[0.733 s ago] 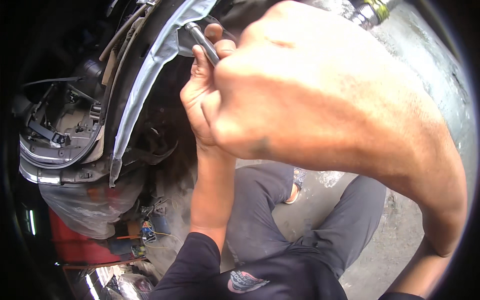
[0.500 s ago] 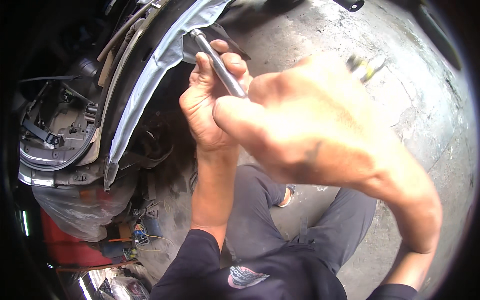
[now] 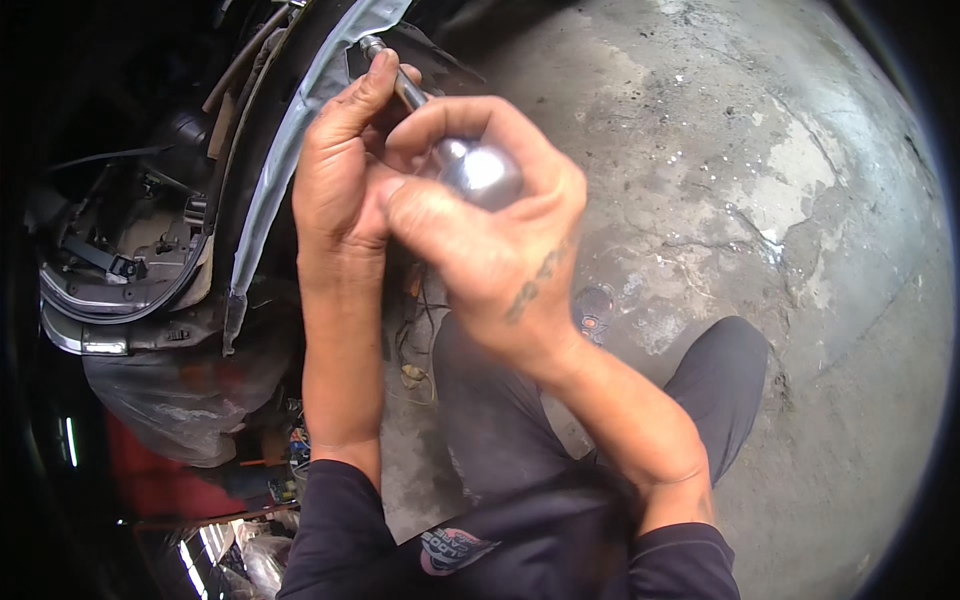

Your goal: The person uses a ratchet with an extension to loosen and remove bolts from the metal frame of a car chassis, then pulls on a metal component by hand.

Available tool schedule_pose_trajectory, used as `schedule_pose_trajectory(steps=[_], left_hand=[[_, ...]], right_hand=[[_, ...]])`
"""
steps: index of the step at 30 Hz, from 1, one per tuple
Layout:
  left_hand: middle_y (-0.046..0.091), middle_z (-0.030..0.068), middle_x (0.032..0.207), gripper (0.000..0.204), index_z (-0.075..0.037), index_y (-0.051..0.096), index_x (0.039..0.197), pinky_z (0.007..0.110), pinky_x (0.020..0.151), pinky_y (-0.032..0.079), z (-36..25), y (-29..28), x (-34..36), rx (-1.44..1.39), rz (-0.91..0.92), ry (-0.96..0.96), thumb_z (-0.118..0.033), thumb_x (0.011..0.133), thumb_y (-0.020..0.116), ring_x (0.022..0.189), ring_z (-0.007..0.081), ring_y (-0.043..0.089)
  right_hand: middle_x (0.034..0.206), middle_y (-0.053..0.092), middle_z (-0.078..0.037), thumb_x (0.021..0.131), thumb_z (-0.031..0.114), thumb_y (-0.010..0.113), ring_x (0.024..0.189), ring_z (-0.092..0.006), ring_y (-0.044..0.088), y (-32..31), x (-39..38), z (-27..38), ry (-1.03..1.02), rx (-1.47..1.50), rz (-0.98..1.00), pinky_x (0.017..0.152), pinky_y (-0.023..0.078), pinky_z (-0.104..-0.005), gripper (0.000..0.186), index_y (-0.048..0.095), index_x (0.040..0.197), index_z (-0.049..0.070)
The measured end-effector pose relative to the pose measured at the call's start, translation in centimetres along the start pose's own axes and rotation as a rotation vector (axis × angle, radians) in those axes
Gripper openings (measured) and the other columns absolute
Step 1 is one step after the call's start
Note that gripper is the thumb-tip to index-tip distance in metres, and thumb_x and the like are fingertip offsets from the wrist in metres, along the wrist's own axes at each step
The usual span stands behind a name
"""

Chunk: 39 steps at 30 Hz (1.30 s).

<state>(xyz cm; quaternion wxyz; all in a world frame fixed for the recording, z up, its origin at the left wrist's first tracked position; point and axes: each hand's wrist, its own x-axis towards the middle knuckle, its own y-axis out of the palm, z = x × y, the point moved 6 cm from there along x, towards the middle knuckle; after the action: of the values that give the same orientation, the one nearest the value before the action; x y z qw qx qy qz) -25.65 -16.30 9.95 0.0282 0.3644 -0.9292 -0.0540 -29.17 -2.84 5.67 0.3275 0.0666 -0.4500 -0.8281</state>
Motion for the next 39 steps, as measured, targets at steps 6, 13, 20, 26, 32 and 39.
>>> schedule_pose_trajectory(steps=[6, 13, 20, 26, 32, 39], left_hand=[[0.070, 0.0156, 0.083, 0.030, 0.004, 0.063, 0.111, 0.029, 0.064, 0.057, 4.7, 1.8, -2.9, -0.156, 0.135, -0.071, -0.024, 0.102, 0.059, 0.070, 0.0188, 0.069], [0.070, 0.0166, 0.090, 0.033, 0.005, 0.057, 0.120, 0.032, 0.073, 0.056, 4.9, 1.5, -1.1, -0.283, 0.211, 0.099, -0.024, 0.105, 0.054, 0.080, 0.0206, 0.067], [0.070, 0.0174, 0.090, 0.032, 0.003, 0.053, 0.122, 0.032, 0.074, 0.058, 4.5, 1.8, 0.4, -0.502, 0.267, 0.183, -0.025, 0.106, 0.050, 0.078, 0.0209, 0.070], [0.070, 0.0169, 0.094, 0.031, -0.001, 0.053, 0.125, 0.033, 0.076, 0.059, 5.4, 2.8, 1.1, -0.809, 0.336, 0.132, -0.026, 0.106, 0.049, 0.084, 0.0223, 0.071], [0.071, 0.0181, 0.085, 0.028, 0.002, 0.061, 0.109, 0.031, 0.066, 0.056, 3.8, 1.8, 0.8, -0.661, 0.266, 0.165, -0.025, 0.103, 0.057, 0.075, 0.0233, 0.071], [0.071, 0.0149, 0.074, 0.030, -0.002, 0.063, 0.081, 0.028, 0.045, 0.048, 1.2, 0.7, 0.9, -0.071, 0.042, 0.000, -0.028, 0.093, 0.072, 0.050, 0.0143, 0.061]], right_hand=[[0.070, 0.061, -0.002, 0.068, -0.002, 0.066, 0.056, -0.0079, 0.053, -3.5, -1.6, 2.7, -0.423, -0.774, 0.351, 0.056, 0.043, -0.0236, 0.030, 0.068, 0.098, 0.000], [0.064, 0.056, -0.007, 0.061, 0.003, 0.068, 0.055, -0.0287, 0.062, -2.5, 1.4, 3.8, -0.679, -1.236, 0.647, 0.048, 0.048, -0.0409, 0.029, 0.064, 0.088, 0.009], [0.061, 0.046, -0.004, 0.057, 0.008, 0.073, 0.051, -0.0254, 0.058, 0.2, 2.8, 5.6, -0.934, -1.527, 0.860, 0.044, 0.043, -0.0387, 0.033, 0.063, 0.089, 0.011], [0.058, 0.047, -0.005, 0.065, 0.015, 0.072, 0.046, -0.0242, 0.056, 3.0, 2.8, 6.9, -0.927, -1.913, 1.163, 0.043, 0.042, -0.0394, 0.019, 0.056, 0.073, 0.011], [0.059, 0.054, -0.002, 0.055, 0.005, 0.071, 0.046, -0.0230, 0.057, 2.1, 2.5, 5.9, -0.787, -1.656, 1.020, 0.042, 0.042, -0.0341, 0.029, 0.063, 0.083, 0.007], [0.081, 0.066, -0.006, 0.079, -0.002, 0.065, 0.049, -0.0108, 0.055, -1.1, 1.4, 0.8, 0.085, 0.289, 0.102, 0.046, 0.044, -0.0261, 0.013, 0.062, 0.091, 0.003]])
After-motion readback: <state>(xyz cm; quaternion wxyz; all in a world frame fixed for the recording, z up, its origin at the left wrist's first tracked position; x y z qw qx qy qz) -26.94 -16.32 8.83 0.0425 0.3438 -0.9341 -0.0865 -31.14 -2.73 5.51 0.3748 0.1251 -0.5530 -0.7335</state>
